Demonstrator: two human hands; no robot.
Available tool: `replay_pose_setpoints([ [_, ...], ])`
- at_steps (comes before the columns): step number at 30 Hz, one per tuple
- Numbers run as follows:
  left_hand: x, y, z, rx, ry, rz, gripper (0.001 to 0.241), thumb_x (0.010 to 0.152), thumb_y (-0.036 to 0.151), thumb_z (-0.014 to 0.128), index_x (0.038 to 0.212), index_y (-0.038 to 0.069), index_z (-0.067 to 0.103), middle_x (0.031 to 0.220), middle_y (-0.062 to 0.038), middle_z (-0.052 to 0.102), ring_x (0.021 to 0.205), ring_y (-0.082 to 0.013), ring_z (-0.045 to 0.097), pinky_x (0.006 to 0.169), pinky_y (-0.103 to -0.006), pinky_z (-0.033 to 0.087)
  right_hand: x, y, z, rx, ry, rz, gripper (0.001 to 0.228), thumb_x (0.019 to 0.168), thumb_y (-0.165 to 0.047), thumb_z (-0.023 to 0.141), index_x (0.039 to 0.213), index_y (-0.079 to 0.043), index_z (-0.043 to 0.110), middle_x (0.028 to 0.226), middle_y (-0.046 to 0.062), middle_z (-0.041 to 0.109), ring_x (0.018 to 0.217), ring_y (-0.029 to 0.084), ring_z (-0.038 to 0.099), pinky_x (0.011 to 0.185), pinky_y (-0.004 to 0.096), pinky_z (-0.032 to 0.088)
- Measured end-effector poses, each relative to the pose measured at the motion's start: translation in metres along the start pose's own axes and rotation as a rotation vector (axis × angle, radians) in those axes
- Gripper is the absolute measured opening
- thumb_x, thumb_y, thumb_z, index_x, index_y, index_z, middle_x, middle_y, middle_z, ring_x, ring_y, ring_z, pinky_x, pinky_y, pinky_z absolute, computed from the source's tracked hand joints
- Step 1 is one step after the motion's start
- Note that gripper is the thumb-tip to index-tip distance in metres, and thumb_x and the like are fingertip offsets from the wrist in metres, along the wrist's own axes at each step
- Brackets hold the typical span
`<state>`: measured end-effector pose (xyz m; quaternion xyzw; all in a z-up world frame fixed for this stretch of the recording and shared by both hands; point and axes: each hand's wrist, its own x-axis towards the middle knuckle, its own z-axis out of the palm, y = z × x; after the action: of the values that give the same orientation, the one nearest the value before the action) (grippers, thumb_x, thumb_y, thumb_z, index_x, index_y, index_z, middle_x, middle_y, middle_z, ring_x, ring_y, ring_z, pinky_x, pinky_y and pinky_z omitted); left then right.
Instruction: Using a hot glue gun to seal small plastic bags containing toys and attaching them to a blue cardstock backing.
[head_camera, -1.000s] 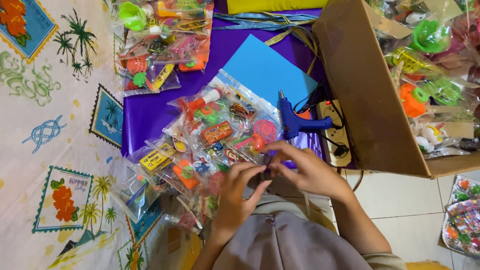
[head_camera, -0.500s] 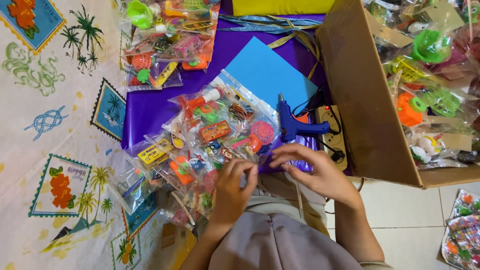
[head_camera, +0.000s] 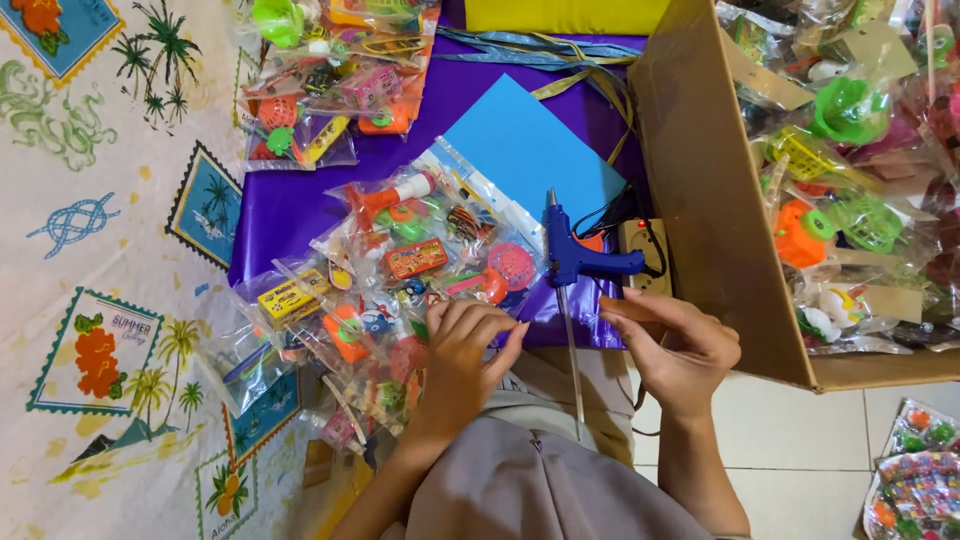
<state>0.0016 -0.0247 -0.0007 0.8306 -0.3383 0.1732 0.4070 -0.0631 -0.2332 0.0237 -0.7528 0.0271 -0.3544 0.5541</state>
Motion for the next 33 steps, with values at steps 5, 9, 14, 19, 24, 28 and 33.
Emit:
replay_pose_setpoints([
  [5,0.002,-0.005,0.003,0.005,0.008,-0.064,0.016,0.087,0.015,0.083,0.097,0.015,0.07,0.089,0.002,0.068,0.089,-0.0207,0.066,0.09,-0.0401,0.041,-0.005,0.014,-0.004,-0.032,0.138,0.057,0.011,0.088,-0.001,0.079,0.098,0.003,0.077,0.063,0.011,0.067,0.043,0.005,0.033,0.04,0.023,0.037],
  [9,0.002,-0.012,-0.004,0.035,0.051,-0.145,0.023,0.087,0.009,0.082,0.108,0.011,0.072,0.101,-0.003,0.068,0.099,-0.0252,0.066,0.092,-0.0411,0.04,-0.009,0.028,-0.003,-0.026,0.199,0.133,0.032,0.105,-0.008,0.062,0.133,0.006,0.066,0.057,0.01,0.057,0.041,0.008,0.04,0.045,0.024,0.037],
  [14,-0.005,-0.04,-0.013,0.109,0.143,-0.186,0.008,0.096,0.018,0.075,0.091,0.015,0.069,0.106,-0.001,0.068,0.1,-0.0223,0.063,0.092,-0.04,0.037,0.001,0.015,0.004,0.002,0.091,0.121,0.054,0.109,-0.002,0.047,0.162,0.0,0.036,0.059,0.007,0.052,0.052,0.01,0.039,0.053,0.025,0.038],
  [19,0.001,-0.038,-0.035,0.046,0.299,-0.359,0.022,0.105,0.014,0.062,0.125,0.005,0.061,0.107,-0.01,0.065,0.1,-0.0282,0.061,0.091,-0.0433,0.036,0.008,0.008,0.011,0.014,0.014,0.131,0.064,0.111,0.002,0.043,0.169,-0.006,0.019,0.06,0.005,0.049,0.056,0.011,0.037,0.055,0.025,0.036],
  [24,-0.016,-0.063,-0.037,-0.131,0.404,-0.379,0.084,0.1,0.002,0.062,0.162,-0.007,0.007,0.093,-0.011,0.07,0.083,-0.0181,0.059,0.091,-0.0323,0.043,0.009,0.01,0.023,0.033,-0.085,0.181,0.07,0.106,0.004,0.047,0.168,-0.004,0.015,0.066,0.009,0.057,0.057,0.015,0.05,0.055,0.025,0.043],
  [28,-0.022,-0.058,-0.049,-0.238,0.413,-0.467,0.093,0.101,-0.001,0.059,0.165,0.002,-0.009,0.087,-0.007,0.069,0.078,-0.0126,0.055,0.09,-0.0278,0.044,0.022,0.004,0.018,-0.057,-0.131,0.168,0.076,0.105,0.006,0.053,0.169,-0.003,0.013,0.073,0.013,0.062,0.061,0.019,0.056,0.06,0.029,0.05],
  [33,-0.025,-0.057,-0.062,-0.139,0.42,-0.552,0.092,0.103,0.002,0.059,0.165,0.005,-0.008,0.087,-0.004,0.07,0.083,-0.0132,0.057,0.097,-0.0274,0.042,0.046,-0.001,0.019,-0.552,-0.492,-0.016,0.056,0.088,-0.014,0.079,0.143,-0.014,0.067,0.084,0.001,0.075,0.082,0.026,0.066,0.082,0.038,0.054],
])
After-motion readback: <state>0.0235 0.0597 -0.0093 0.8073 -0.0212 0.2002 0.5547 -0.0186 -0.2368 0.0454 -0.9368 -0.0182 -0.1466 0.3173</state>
